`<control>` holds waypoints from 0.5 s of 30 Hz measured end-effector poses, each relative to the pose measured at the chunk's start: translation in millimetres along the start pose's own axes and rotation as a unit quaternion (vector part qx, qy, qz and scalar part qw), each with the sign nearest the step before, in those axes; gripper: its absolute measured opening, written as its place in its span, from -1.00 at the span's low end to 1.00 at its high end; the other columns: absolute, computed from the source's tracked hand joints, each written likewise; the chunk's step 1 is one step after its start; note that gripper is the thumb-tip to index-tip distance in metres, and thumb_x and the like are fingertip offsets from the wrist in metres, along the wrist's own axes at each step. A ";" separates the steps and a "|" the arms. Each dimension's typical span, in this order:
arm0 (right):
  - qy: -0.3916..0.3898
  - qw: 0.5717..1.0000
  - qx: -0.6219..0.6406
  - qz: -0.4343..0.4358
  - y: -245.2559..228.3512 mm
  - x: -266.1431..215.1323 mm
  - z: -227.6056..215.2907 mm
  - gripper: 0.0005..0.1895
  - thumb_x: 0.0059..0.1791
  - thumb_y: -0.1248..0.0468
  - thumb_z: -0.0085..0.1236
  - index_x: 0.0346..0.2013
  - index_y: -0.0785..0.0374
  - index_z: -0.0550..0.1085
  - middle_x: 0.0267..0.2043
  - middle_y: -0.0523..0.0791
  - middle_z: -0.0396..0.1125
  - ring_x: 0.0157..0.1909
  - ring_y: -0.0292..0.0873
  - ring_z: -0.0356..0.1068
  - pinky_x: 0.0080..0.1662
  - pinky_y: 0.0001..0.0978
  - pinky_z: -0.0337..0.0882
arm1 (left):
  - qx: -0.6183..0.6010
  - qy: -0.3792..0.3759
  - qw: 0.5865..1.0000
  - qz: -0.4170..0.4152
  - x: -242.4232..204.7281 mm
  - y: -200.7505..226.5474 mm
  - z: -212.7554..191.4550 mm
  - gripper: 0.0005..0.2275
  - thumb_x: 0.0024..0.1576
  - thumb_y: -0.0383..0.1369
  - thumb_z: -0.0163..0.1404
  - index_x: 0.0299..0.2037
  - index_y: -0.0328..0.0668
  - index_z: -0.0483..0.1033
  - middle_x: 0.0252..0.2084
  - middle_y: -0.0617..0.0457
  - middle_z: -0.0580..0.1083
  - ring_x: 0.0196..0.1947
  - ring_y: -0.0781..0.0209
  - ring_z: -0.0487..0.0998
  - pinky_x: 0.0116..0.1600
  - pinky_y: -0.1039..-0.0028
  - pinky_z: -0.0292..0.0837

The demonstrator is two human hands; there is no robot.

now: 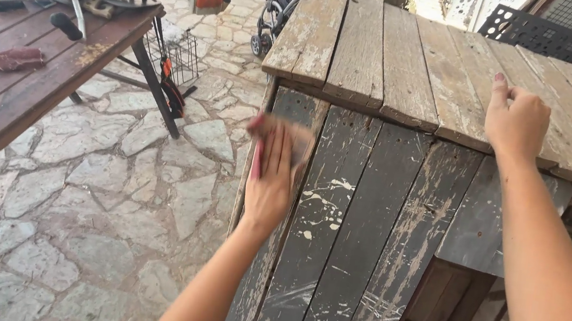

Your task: Sanding the exterior wooden planks of a small structure using sandpaper and wiping it down with a rag.

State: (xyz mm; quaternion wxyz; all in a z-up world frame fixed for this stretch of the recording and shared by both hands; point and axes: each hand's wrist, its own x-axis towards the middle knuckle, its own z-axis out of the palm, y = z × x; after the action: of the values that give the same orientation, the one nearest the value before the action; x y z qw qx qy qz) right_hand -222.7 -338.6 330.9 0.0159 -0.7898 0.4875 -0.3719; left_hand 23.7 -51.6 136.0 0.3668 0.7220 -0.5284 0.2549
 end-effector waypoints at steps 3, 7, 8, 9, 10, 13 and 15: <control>0.027 0.999 -0.021 -0.019 -5.1 3.4 0.3 -0.32 0.43 -0.06 -0.14 -0.39 0.29 0.54 -0.72 -0.08 0.20 -0.66 -0.06 0.20 -0.53 -0.11 0.27 | 0.034 0.005 0.999 0.020 -61.7 2.4 -2.5 -0.46 0.28 -0.47 -0.30 0.49 -0.47 -0.07 0.56 -0.28 -0.02 0.58 -0.08 -0.06 0.60 0.20 -0.12; 0.006 1.000 -0.006 -0.009 -2.5 2.6 0.7 -0.37 0.42 -0.04 -0.16 -0.38 0.24 0.51 -0.76 -0.14 0.12 -0.72 -0.16 0.07 -0.58 -0.22 0.13 | 0.046 -0.027 0.998 0.018 -37.4 -11.6 -4.9 -0.49 0.37 -0.30 -0.33 0.50 -0.39 -0.07 0.57 -0.20 -0.02 0.56 -0.10 -0.01 0.58 0.15 -0.12; 0.008 1.000 -0.013 -0.006 -2.3 1.6 0.7 -0.39 0.42 -0.06 -0.19 -0.25 0.26 0.60 -0.76 -0.11 0.17 -0.70 -0.10 0.16 -0.51 -0.10 0.30 | 0.039 -0.022 0.999 0.025 -16.5 -16.1 -7.3 -0.45 0.37 -0.32 -0.33 0.53 -0.39 -0.17 0.58 -0.22 -0.07 0.59 -0.08 -0.10 0.61 0.12 -0.20; 0.004 1.000 -0.012 -0.005 -2.6 1.4 -0.8 -0.39 0.42 -0.06 -0.19 -0.25 0.26 0.60 -0.76 -0.11 0.17 -0.70 -0.10 0.16 -0.51 -0.10 0.30 | 0.040 -0.026 0.999 0.023 -6.9 -15.8 -6.2 -0.45 0.37 -0.32 -0.33 0.53 -0.39 -0.17 0.58 -0.22 -0.07 0.59 -0.08 -0.10 0.61 0.12 -0.20; 0.002 1.000 -0.013 -0.007 -3.0 0.5 -1.1 -0.36 0.45 -0.05 -0.18 -0.33 0.25 0.54 -0.75 -0.12 0.14 -0.69 -0.11 0.14 -0.48 -0.11 0.32 | 0.054 -0.008 0.998 0.034 2.5 -16.7 -5.4 -0.47 0.39 -0.27 -0.34 0.51 -0.42 -0.09 0.57 -0.24 -0.03 0.58 -0.10 -0.04 0.59 0.14 -0.13; 0.004 1.000 -0.014 -0.018 4.3 -1.6 5.3 -0.31 0.50 -0.02 -0.18 -0.43 0.24 0.46 -0.74 -0.14 0.12 -0.68 -0.14 0.13 -0.44 -0.12 0.34 | 0.020 -0.016 0.999 0.025 -30.7 -14.3 -4.3 -0.48 0.34 -0.37 -0.29 0.50 -0.42 -0.07 0.56 -0.22 0.00 0.55 -0.16 0.03 0.49 0.10 0.16; 0.023 0.999 -0.012 -0.030 7.7 4.0 5.9 -0.29 0.51 -0.01 -0.17 -0.45 0.24 0.43 -0.73 -0.14 0.13 -0.68 -0.14 0.13 -0.43 -0.13 0.35 | -0.028 -0.027 0.999 0.014 -85.7 -5.8 -0.5 -0.42 0.27 -0.54 -0.24 0.52 -0.39 -0.12 0.57 -0.19 0.00 0.54 -0.20 0.04 0.40 0.06 0.38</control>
State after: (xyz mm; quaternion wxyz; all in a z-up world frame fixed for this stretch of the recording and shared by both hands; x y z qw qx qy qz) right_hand -224.0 -347.8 325.9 -0.0159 -0.7957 0.4679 -0.3842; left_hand 2.5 -0.9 70.1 0.3687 0.7108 -0.5549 0.2257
